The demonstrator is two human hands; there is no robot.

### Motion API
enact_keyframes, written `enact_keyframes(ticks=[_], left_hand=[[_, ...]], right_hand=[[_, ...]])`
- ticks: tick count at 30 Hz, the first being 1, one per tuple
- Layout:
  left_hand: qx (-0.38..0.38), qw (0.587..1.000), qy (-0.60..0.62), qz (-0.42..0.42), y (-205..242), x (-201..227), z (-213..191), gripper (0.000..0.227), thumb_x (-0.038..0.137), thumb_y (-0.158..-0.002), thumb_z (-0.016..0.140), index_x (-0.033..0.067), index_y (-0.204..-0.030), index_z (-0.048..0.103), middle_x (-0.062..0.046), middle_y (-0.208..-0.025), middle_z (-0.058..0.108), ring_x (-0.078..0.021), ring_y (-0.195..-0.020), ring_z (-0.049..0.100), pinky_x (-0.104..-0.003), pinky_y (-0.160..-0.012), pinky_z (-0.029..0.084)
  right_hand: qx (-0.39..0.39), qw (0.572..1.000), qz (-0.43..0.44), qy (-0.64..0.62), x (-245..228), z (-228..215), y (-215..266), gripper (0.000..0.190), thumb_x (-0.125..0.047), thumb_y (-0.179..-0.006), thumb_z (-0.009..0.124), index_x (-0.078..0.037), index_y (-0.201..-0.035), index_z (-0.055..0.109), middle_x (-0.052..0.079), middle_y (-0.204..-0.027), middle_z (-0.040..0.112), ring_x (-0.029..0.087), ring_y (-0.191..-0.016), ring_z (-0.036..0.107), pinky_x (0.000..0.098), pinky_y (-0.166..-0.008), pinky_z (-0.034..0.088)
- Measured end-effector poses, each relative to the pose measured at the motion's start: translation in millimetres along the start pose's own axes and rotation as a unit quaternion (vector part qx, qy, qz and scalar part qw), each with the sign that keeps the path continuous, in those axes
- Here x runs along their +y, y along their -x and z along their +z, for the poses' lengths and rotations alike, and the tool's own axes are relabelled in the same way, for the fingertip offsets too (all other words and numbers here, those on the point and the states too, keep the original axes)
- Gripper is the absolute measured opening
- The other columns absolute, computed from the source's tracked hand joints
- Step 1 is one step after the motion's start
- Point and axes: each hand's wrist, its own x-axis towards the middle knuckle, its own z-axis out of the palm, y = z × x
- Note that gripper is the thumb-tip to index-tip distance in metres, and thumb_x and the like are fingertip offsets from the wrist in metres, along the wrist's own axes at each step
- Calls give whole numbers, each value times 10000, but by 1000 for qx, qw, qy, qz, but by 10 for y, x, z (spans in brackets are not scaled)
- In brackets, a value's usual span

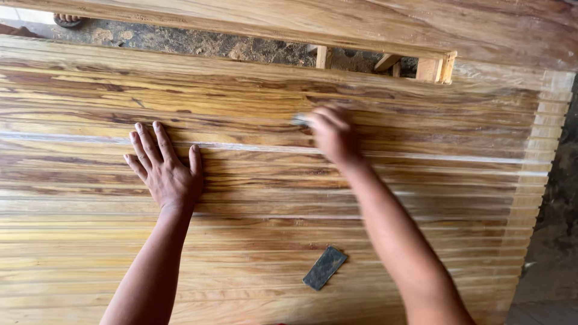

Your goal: The person sands a large wooden surface using a sanding block, moving it back and forth across the wood grain to smooth the surface. The person works on different sections of the board, including edges and the main surface area.

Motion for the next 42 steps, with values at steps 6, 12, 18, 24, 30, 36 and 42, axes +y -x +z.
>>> enact_keyframes(ticks=[6, 12, 18, 24, 30, 36, 42], left_hand=[[-7, 1000, -17, -10, -14, -27, 80, 878, 504, -1029, 525, 33, -1686, 181, -251, -1741, 84, -409, -1610, 23, -624, -1263, -8], [-4, 1000, -13, -8, 48, -5, 15, 874, 517, -1024, 521, 49, -1678, 180, -235, -1734, 77, -396, -1609, 26, -615, -1269, -7], [-5, 1000, -13, -10, -2, -17, 62, 872, 520, -1004, 528, 63, -1661, 181, -219, -1726, 77, -389, -1597, 32, -611, -1256, -6], [-11, 1000, -14, -10, 28, 6, 67, 875, 541, -1021, 498, 48, -1668, 175, -229, -1730, 63, -391, -1601, 17, -616, -1256, -15], [-25, 1000, -7, 4, -24, -75, 66, 894, 567, -1003, 470, 40, -1661, 171, -220, -1726, 47, -379, -1600, 2, -626, -1247, -33], [-23, 999, 29, 6, -79, -24, 11, 891, 562, -1008, 461, 36, -1666, 173, -224, -1730, 31, -391, -1596, -10, -640, -1239, -40], [-39, 999, 24, 0, 39, -4, -55, 878, 562, -1028, 427, 44, -1680, 148, -237, -1729, 23, -393, -1599, -26, -636, -1239, -64]], right_hand=[[-62, 980, 137, 126, 574, -1252, 643, 68, -31, -956, 774, -75, -939, 725, 91, -930, 706, 251, -907, 654, 420, -863, 547], [-46, 998, 46, 10, -126, 316, -33, 158, -29, -950, 750, -77, -805, 708, 80, -798, 674, 224, -805, 617, 374, -766, 487], [-42, 998, 38, 41, -87, -338, -145, 127, -58, -998, 748, -96, -886, 700, 74, -869, 671, 210, -862, 630, 383, -842, 515], [7, 998, 23, 50, -711, 205, -570, 95, -45, -903, 683, -96, -826, 705, 84, -839, 672, 245, -832, 630, 440, -810, 474], [1, 1000, 10, -29, -1365, 1751, -1182, 89, -74, -922, 652, -103, -891, 731, 72, -859, 705, 268, -863, 674, 448, -781, 472], [-18, 989, 62, 132, -354, -409, -363, 65, -32, -946, 746, -96, -961, 747, 98, -1002, 721, 266, -1017, 684, 456, -975, 531], [3, 983, 116, 144, 189, -734, 336, 124, 52, -921, 650, -59, -909, 705, 116, -933, 691, 269, -927, 634, 432, -847, 522]])
